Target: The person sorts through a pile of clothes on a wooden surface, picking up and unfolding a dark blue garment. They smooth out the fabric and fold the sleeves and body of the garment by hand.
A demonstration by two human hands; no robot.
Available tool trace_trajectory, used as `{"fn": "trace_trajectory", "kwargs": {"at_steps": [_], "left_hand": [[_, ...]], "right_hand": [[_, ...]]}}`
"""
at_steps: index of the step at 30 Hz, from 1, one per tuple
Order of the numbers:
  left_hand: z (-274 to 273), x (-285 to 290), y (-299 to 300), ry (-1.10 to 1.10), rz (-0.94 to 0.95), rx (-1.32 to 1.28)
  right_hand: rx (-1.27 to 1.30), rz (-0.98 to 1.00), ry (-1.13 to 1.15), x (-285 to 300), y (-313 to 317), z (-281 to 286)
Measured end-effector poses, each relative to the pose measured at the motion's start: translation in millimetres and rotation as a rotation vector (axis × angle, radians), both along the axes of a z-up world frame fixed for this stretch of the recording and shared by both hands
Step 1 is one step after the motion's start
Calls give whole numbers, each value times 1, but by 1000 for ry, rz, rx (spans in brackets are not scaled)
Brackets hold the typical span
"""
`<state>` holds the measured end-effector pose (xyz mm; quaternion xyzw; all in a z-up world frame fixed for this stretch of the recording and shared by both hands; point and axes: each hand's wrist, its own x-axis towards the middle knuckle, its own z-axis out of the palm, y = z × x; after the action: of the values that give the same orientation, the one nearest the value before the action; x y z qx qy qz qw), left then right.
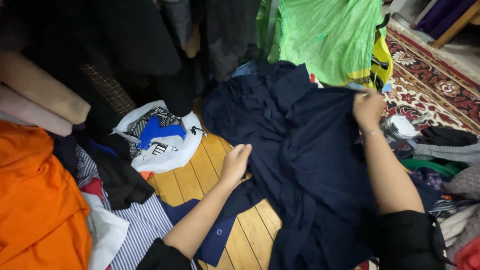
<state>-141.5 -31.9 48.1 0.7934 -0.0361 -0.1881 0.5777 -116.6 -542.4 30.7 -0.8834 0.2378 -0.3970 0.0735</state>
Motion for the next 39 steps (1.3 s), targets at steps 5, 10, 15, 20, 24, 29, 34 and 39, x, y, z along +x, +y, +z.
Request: {"fn": "trace_trajectory", "kwargs": {"at_steps": [5, 10, 15, 20, 24, 29, 34, 39], "left_hand": [[-86, 26, -16, 484, 173, -714], [-71, 21, -10, 569, 57, -659], [-1, 3, 1, 571, -159, -1043], [9, -13, -1, 427, -319, -1111], [20, -22, 3, 67, -316, -980], [-12, 0, 9, 82, -133, -649], [-74, 25, 23, -53, -234, 8], [33, -28, 70, -310, -565, 318]], "right_hand": [[223, -26, 11, 6, -28, -36], [395, 102, 392, 1, 12, -35], [244, 357, 259, -36, 138, 34], [264, 409, 558, -60, 204, 19], [267, 280, 658, -66, 208, 11], [364, 322, 678, -61, 196, 11], [445, 376, 486, -71, 194, 8], [13, 854, 15, -127, 284, 66]]}}
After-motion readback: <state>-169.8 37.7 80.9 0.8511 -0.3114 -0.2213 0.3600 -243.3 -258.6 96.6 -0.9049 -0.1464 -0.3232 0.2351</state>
